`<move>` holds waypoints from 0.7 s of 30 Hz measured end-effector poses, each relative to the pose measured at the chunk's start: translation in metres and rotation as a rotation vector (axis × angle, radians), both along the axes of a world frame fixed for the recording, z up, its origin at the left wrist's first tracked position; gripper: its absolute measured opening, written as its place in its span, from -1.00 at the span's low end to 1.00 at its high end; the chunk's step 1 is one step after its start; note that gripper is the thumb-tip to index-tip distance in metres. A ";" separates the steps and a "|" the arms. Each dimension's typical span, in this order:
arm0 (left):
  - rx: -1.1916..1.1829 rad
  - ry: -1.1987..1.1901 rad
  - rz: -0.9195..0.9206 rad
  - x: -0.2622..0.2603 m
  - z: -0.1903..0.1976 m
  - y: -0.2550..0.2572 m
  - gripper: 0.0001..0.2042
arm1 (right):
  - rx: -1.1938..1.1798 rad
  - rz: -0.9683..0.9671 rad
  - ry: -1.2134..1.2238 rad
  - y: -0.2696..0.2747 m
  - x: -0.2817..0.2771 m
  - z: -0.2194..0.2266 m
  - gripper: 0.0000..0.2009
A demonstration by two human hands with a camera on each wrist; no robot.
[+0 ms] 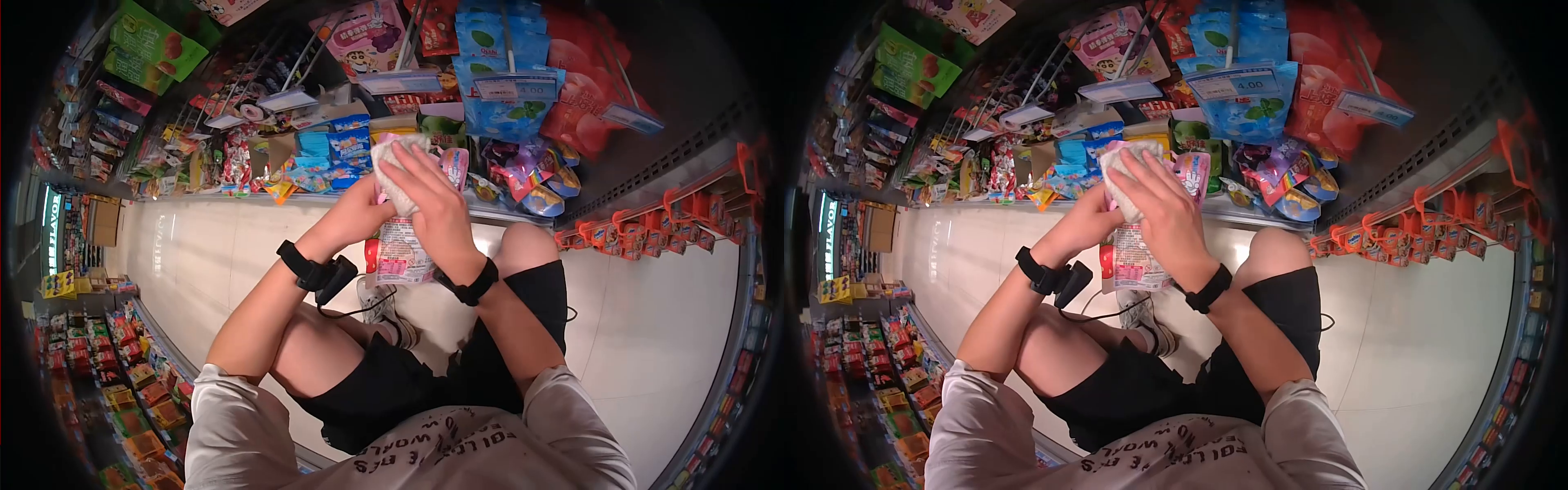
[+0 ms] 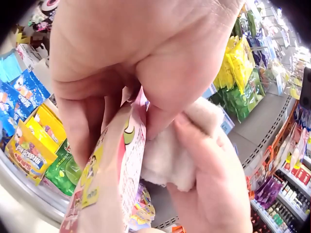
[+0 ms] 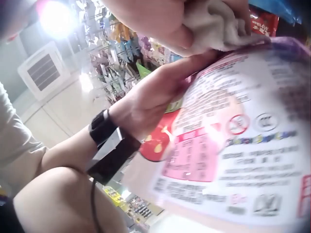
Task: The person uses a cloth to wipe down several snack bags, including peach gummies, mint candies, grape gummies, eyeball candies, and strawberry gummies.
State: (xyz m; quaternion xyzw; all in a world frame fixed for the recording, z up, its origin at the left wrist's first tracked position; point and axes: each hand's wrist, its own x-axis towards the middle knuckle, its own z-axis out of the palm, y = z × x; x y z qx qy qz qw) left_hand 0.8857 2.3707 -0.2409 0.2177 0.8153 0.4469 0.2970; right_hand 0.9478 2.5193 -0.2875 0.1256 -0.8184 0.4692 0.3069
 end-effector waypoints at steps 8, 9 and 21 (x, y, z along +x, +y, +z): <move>0.159 -0.293 0.219 -0.008 0.011 0.016 -0.70 | -0.066 0.043 0.015 0.018 -0.006 -0.003 -0.36; 0.303 -0.447 0.313 -0.012 0.010 0.015 -0.67 | 0.019 -0.007 0.003 0.020 -0.004 -0.003 -0.37; 0.636 -0.657 0.457 -0.017 0.032 -0.004 -0.42 | 0.142 0.147 0.072 -0.022 0.020 0.001 -0.54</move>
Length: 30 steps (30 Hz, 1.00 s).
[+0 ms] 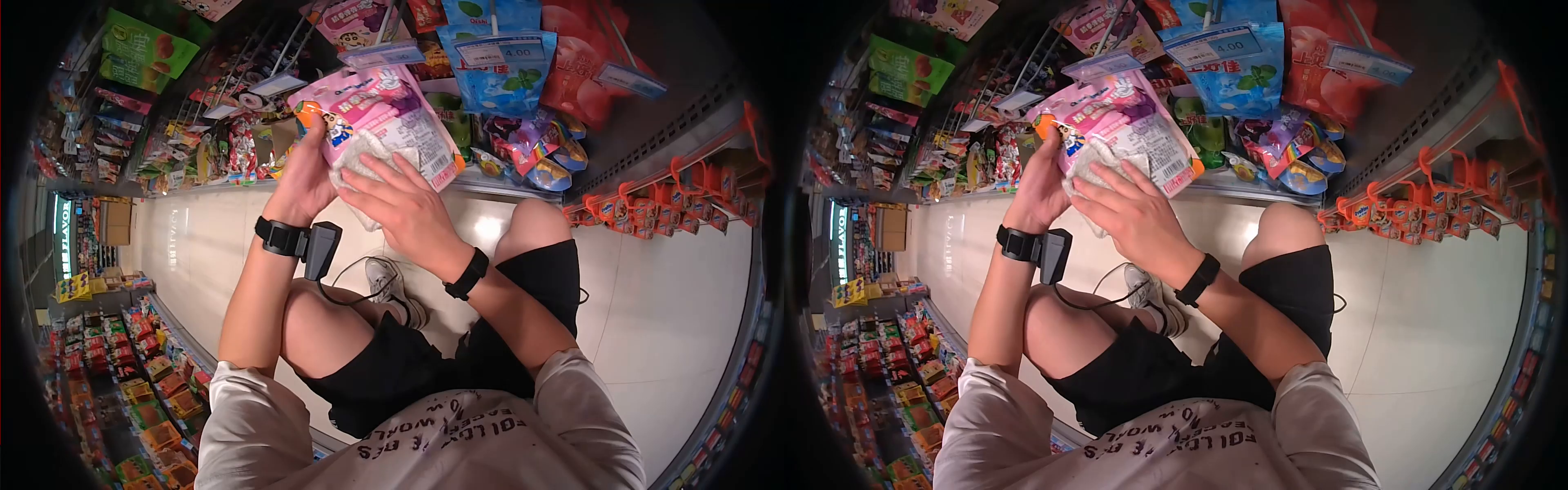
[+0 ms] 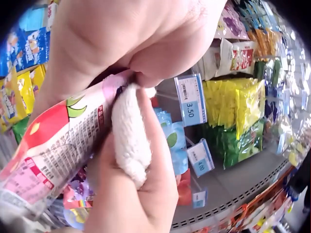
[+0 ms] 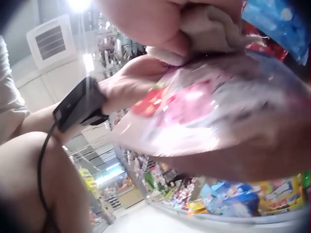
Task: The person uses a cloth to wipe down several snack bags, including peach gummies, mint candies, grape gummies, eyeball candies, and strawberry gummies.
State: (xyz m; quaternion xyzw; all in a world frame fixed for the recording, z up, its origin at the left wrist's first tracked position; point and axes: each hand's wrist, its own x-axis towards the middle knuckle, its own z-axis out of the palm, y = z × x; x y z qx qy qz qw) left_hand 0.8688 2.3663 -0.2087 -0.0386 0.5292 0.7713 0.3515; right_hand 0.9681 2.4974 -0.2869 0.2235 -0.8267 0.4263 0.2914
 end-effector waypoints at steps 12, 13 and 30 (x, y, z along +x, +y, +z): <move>-0.212 0.062 -0.011 0.001 0.004 -0.011 -0.55 | -0.123 -0.214 -0.065 0.037 -0.022 -0.018 -0.45; -0.260 0.066 -0.036 0.004 0.006 -0.009 -0.55 | -0.128 -0.210 -0.065 0.038 -0.026 -0.020 -0.45; -0.172 0.088 0.037 0.008 -0.007 -0.055 -0.51 | -0.209 -0.153 -0.095 0.029 -0.046 -0.034 -0.41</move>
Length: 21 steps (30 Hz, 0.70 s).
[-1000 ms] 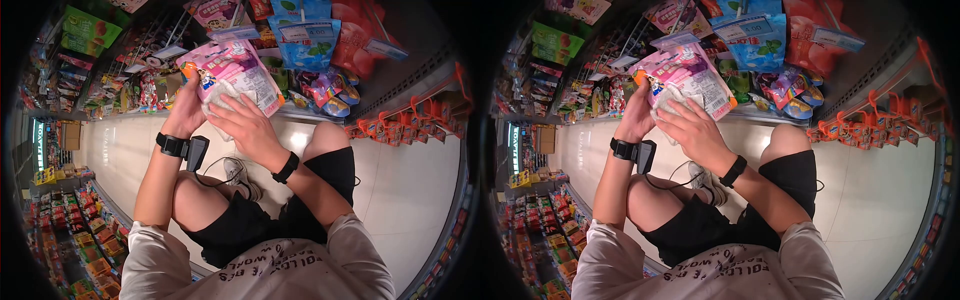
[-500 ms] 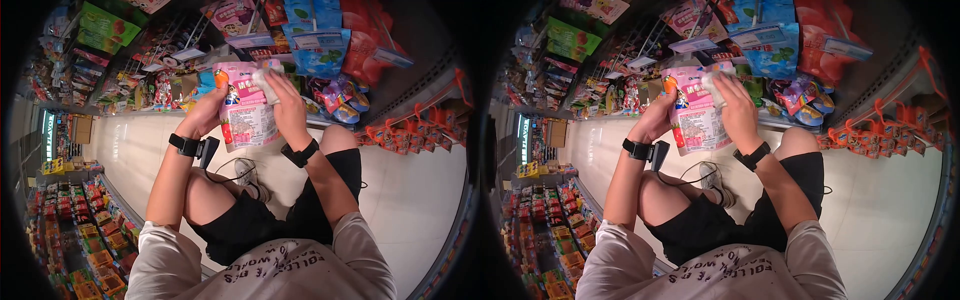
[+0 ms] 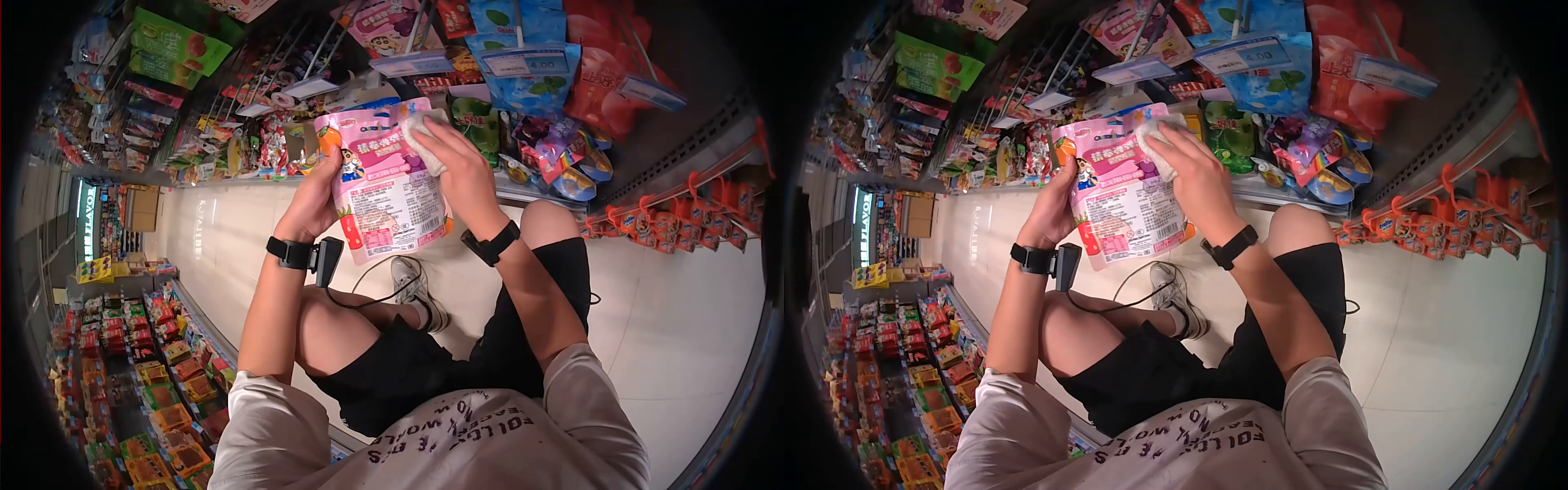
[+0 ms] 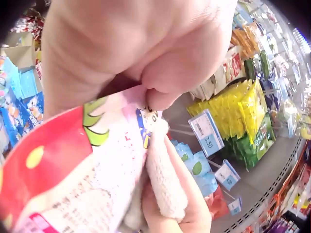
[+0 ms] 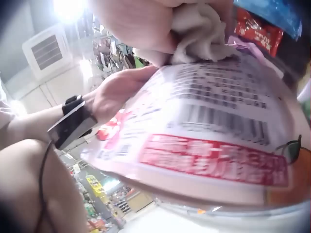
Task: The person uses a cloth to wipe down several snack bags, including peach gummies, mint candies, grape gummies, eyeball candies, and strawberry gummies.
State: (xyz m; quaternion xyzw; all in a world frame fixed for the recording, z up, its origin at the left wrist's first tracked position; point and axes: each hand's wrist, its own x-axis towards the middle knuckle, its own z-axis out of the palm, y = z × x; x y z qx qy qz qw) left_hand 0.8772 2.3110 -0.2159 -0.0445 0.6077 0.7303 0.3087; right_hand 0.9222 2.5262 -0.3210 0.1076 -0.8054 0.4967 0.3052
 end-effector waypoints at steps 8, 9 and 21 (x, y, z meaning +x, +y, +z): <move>0.113 0.086 0.195 -0.012 -0.006 -0.010 -0.47 | -0.008 0.209 0.060 -0.027 0.024 0.020 -0.38; 0.191 0.085 0.200 -0.014 -0.007 -0.010 -0.46 | 0.006 0.285 0.100 -0.030 0.026 0.020 -0.38; -0.090 0.055 0.157 -0.006 -0.016 0.017 -0.54 | -0.271 0.021 -0.099 -0.020 0.005 -0.020 -0.40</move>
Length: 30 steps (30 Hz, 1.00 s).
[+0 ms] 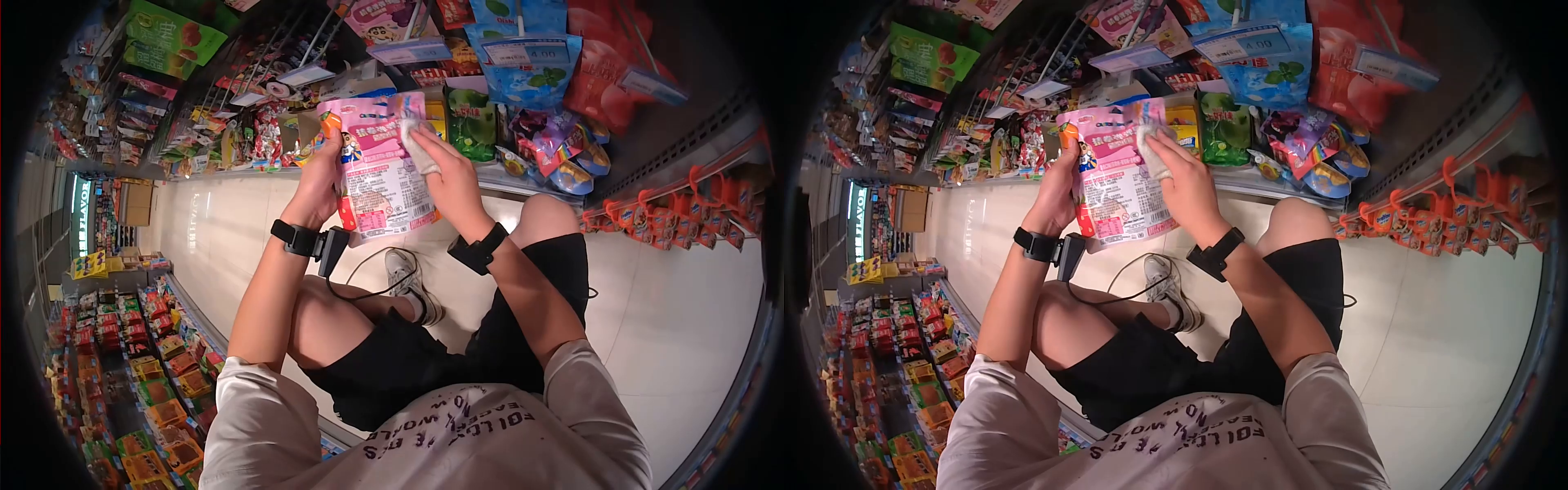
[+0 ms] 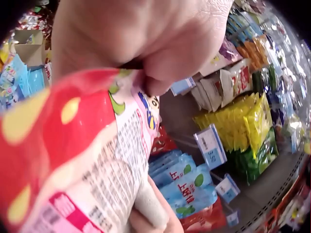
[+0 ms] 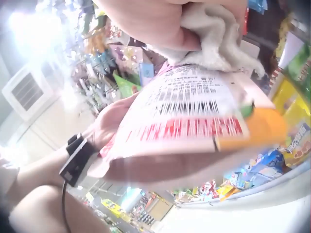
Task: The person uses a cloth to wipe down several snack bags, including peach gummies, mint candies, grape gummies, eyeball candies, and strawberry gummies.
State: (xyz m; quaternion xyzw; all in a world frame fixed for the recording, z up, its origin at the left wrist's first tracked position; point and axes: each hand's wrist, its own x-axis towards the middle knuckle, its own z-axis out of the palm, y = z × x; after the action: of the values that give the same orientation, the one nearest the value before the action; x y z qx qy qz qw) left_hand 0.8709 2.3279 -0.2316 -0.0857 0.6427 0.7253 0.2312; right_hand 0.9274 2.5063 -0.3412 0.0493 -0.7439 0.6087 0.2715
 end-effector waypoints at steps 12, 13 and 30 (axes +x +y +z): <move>0.202 0.078 0.228 -0.016 -0.007 -0.033 -0.49 | 0.337 0.107 -0.132 -0.034 0.038 0.028 -0.48; 0.184 0.023 0.165 -0.013 -0.007 -0.027 -0.48 | 0.390 0.102 -0.030 -0.036 0.040 0.028 -0.46; 0.134 0.005 0.187 -0.012 -0.002 -0.026 -0.53 | 0.419 0.326 0.202 -0.056 0.033 0.032 -0.35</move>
State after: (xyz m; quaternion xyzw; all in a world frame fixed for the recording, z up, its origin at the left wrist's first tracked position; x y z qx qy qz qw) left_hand 0.8588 2.3022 -0.2335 -0.1280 0.5827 0.7852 0.1661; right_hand 0.9606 2.4505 -0.3095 0.2836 -0.8049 0.4692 0.2269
